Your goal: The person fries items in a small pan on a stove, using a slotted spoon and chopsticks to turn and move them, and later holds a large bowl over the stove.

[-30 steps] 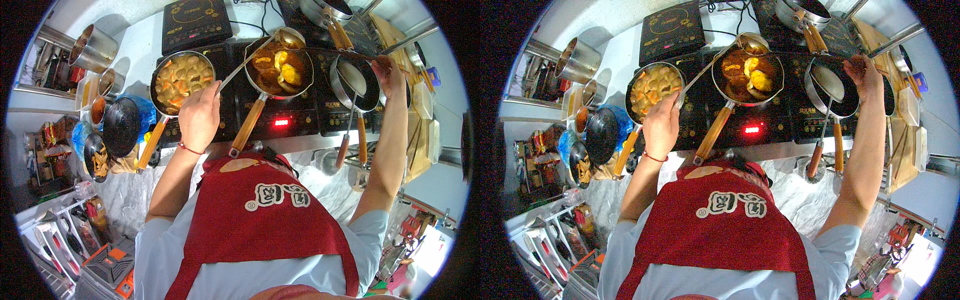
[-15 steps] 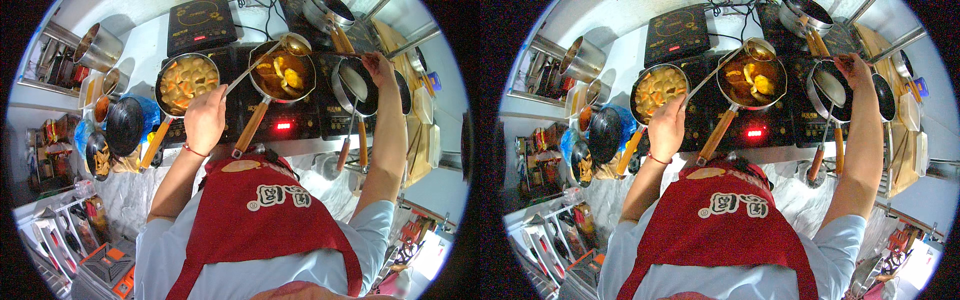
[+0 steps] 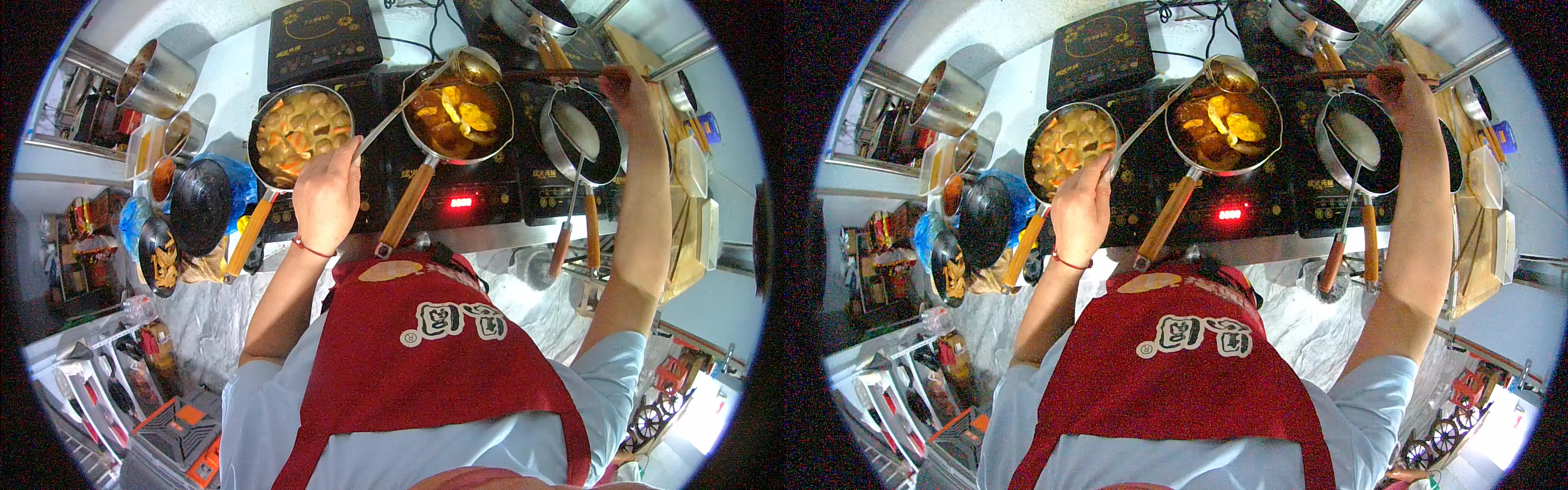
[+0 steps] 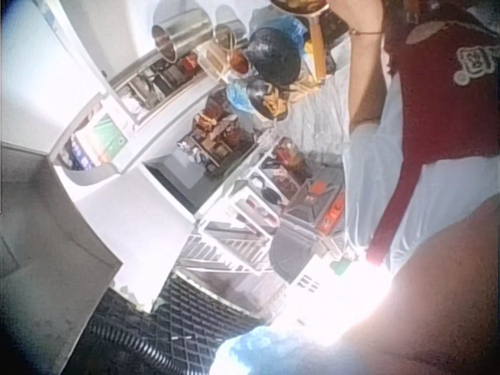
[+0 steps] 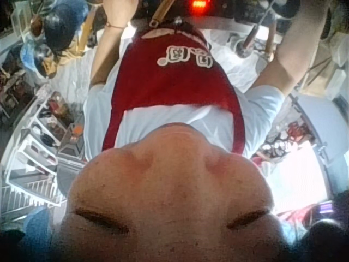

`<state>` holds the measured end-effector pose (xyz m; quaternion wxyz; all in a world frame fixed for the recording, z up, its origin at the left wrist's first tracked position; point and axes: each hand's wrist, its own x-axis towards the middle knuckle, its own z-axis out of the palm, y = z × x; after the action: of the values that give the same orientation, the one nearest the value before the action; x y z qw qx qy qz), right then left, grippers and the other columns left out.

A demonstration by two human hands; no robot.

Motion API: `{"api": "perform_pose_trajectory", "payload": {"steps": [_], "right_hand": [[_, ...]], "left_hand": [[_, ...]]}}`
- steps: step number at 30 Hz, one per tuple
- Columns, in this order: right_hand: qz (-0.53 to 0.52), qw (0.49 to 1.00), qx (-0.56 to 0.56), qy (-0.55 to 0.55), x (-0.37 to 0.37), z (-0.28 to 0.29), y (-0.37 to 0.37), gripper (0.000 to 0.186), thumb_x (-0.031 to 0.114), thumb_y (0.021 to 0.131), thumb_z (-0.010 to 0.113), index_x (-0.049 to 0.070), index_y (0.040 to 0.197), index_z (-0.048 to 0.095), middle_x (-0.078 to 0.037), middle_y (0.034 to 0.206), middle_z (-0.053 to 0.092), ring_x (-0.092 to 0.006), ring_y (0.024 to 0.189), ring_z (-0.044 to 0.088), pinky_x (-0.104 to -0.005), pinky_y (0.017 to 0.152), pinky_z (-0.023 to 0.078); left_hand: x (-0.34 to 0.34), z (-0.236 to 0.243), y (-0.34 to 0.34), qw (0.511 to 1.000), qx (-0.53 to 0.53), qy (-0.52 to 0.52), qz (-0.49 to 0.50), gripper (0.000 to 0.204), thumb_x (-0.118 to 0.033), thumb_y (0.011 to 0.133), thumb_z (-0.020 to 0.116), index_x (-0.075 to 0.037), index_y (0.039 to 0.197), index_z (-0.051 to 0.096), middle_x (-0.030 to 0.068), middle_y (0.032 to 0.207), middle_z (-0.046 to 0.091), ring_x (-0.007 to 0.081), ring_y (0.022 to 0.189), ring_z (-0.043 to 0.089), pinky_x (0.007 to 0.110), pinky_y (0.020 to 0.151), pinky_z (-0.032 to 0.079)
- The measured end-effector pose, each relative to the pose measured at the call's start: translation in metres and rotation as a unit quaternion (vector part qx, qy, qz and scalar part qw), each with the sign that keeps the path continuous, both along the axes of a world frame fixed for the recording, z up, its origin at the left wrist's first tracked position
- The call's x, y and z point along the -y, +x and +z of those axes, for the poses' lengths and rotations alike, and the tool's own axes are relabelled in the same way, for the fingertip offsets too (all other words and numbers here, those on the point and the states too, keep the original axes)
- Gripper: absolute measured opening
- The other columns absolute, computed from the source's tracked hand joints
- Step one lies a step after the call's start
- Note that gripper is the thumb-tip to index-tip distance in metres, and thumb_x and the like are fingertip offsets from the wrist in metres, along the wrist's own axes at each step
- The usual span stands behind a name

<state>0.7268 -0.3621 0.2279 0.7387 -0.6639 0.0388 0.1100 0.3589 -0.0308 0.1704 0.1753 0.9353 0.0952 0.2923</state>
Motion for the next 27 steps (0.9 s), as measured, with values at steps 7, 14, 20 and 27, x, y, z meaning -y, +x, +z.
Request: {"api": "perform_pose_trajectory", "payload": {"steps": [7, 14, 20, 27], "right_hand": [[0.014, 0.997, 0.077, -0.029, -0.003, 0.033, -0.037, 0.026, 0.020, 0.090, 0.047, -0.003, 0.094, 0.058, -0.014, 0.086, 0.062, -0.0250, 0.073, 0.064, -0.0317, 0.067, 0.055], [-0.061, 0.985, 0.155, -0.048, 0.024, 0.052, -0.111, 0.027, 0.022, 0.090, 0.049, -0.002, 0.096, 0.058, -0.012, 0.087, 0.062, -0.0226, 0.064, 0.062, -0.0297, 0.061, 0.052], [-0.160, 0.958, 0.229, -0.057, 0.035, 0.037, -0.195, 0.029, 0.023, 0.091, 0.048, -0.004, 0.093, 0.057, -0.013, 0.081, 0.061, -0.0198, 0.054, 0.059, -0.0288, 0.051, 0.050], [-0.222, 0.929, 0.286, -0.076, 0.031, 0.029, -0.254, 0.030, 0.023, 0.094, 0.042, -0.004, 0.091, 0.057, -0.011, 0.075, 0.058, -0.0178, 0.049, 0.057, -0.0261, 0.046, 0.049]], "left_hand": [[-0.002, 0.003, -0.001, 1.000, -0.020, 0.000, 0.011, 0.023, -0.007, 0.078, 0.058, -0.006, 0.101, 0.060, 0.0141, 0.077, 0.060, 0.0311, 0.070, 0.058, 0.038, 0.065, 0.047], [0.000, -0.002, 0.002, 1.000, -0.013, -0.011, 0.015, 0.021, -0.008, 0.079, 0.057, -0.005, 0.100, 0.059, 0.0139, 0.081, 0.062, 0.0309, 0.072, 0.059, 0.038, 0.067, 0.047], [0.003, -0.007, 0.011, 0.999, -0.041, 0.008, 0.008, 0.019, -0.010, 0.081, 0.055, -0.004, 0.099, 0.059, 0.0137, 0.079, 0.062, 0.0308, 0.072, 0.059, 0.039, 0.067, 0.047], [0.011, -0.014, 0.030, 0.997, -0.067, 0.027, 0.008, 0.019, -0.011, 0.081, 0.055, -0.005, 0.099, 0.059, 0.0137, 0.079, 0.062, 0.0307, 0.071, 0.059, 0.040, 0.065, 0.046]]}}
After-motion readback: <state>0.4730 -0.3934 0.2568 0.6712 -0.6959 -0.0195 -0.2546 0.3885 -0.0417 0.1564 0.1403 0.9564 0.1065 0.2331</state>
